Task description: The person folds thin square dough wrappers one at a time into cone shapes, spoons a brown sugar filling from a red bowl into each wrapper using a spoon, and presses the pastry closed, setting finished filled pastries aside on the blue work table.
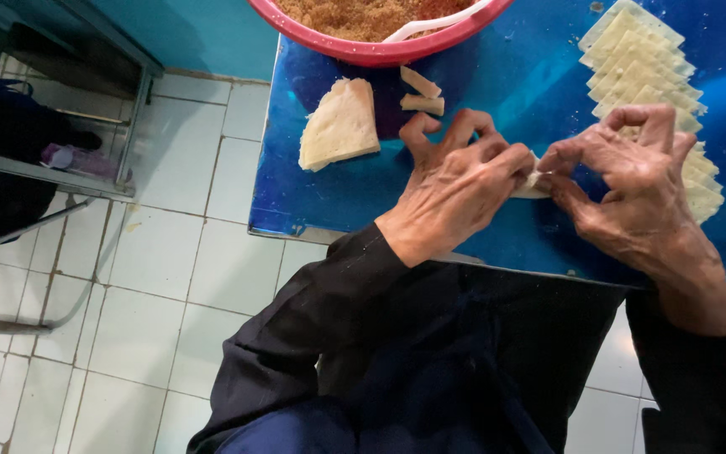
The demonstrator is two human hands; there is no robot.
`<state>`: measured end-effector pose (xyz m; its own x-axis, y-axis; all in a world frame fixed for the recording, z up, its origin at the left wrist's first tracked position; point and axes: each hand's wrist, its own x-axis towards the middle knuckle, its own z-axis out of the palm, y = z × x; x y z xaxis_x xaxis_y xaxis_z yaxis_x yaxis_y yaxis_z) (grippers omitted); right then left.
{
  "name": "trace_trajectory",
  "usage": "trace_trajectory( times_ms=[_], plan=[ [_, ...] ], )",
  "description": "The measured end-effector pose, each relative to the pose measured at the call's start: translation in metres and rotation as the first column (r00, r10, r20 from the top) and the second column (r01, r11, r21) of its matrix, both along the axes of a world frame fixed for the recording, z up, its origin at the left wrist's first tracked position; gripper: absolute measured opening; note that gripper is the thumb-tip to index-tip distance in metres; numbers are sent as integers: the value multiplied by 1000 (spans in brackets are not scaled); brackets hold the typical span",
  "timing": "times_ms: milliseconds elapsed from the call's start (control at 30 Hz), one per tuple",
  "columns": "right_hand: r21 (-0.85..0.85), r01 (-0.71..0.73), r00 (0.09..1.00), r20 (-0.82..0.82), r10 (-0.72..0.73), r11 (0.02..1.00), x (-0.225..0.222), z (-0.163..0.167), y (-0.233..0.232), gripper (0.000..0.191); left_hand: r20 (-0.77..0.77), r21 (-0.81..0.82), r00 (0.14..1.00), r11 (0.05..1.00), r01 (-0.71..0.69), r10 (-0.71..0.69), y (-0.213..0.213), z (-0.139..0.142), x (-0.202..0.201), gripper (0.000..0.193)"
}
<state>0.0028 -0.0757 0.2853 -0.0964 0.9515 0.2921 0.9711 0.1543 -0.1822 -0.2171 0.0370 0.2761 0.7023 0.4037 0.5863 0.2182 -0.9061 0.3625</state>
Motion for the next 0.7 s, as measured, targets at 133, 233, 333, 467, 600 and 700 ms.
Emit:
trace_trajectory(
  times_ms=[133, 233, 333, 467, 600, 700],
  plan=[
    [6, 25, 997, 76, -25, 1000, -10, 4, -4, 17, 54, -7, 998, 999, 40, -40, -3, 2, -4, 17],
    [39, 5, 986, 165, -11, 999, -19, 17, -10, 21, 29, 27, 999, 999, 36, -37, -3, 2, -6, 15],
    [55, -15, 981, 195, 4, 998, -29, 28, -11, 29, 58, 28, 998, 1000, 11, -13, -3, 0, -8, 14],
    [179, -47, 932, 362, -22, 983, -38, 32, -9, 22, 51, 20, 999, 1000, -5, 4, -3, -3, -5, 16],
    [102, -41, 940, 341, 4, 994, -26, 27, -4, 19, 9, 29, 999, 999, -39, 38, -5, -3, -4, 23],
    [-11, -1, 978, 210, 3, 1000, -11, 19, 2, 24, 25, 65, 999, 997, -36, 34, -4, -2, -6, 22]
  ],
)
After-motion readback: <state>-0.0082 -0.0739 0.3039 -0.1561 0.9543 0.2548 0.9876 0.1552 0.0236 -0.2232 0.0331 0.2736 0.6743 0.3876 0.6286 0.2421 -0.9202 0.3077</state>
